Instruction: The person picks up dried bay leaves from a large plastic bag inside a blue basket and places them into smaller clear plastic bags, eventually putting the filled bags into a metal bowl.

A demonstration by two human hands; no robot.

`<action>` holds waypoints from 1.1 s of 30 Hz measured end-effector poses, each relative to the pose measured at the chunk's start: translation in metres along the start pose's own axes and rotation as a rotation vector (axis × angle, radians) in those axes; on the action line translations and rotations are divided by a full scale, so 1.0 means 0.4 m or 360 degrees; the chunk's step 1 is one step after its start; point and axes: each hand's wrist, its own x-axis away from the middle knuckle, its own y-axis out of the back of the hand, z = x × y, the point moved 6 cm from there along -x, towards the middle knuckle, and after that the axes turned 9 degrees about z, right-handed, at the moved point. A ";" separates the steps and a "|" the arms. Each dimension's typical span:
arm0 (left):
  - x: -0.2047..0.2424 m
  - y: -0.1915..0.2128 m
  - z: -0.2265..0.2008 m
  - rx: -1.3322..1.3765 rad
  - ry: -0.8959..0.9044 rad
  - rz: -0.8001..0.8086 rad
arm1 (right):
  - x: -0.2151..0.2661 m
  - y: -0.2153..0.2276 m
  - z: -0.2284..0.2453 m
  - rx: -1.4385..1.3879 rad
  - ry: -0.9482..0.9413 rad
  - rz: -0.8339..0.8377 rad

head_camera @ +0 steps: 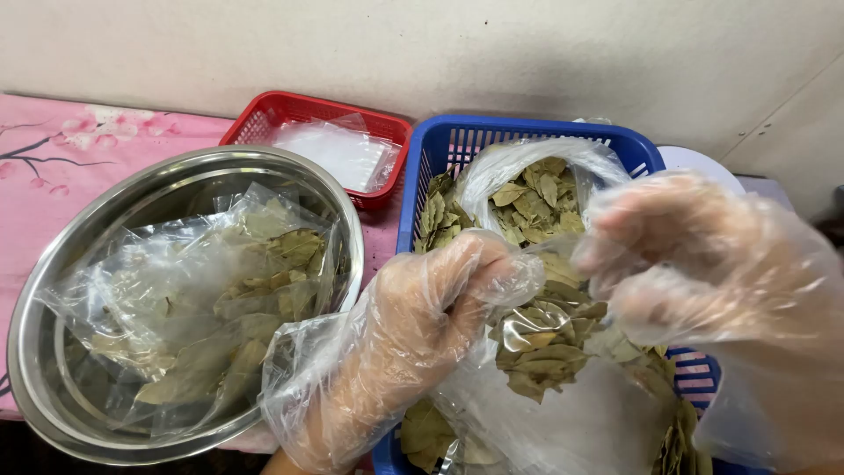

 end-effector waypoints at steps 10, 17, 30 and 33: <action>-0.004 0.003 -0.019 0.0153 -0.0230 0.0005 | 0.025 0.018 -0.055 -0.0210 -0.0207 0.0042; -0.004 -0.014 -0.007 0.0156 -0.0204 0.0130 | 0.017 -0.028 -0.004 -0.0060 -0.0320 -0.0419; 0.058 0.082 -0.084 -0.0519 -0.0451 -0.0285 | -0.007 -0.049 -0.027 0.0562 -0.0292 -0.0091; 0.106 0.135 -0.086 -0.0697 -0.0219 -0.0529 | -0.020 -0.062 -0.012 0.0531 -0.0325 -0.0114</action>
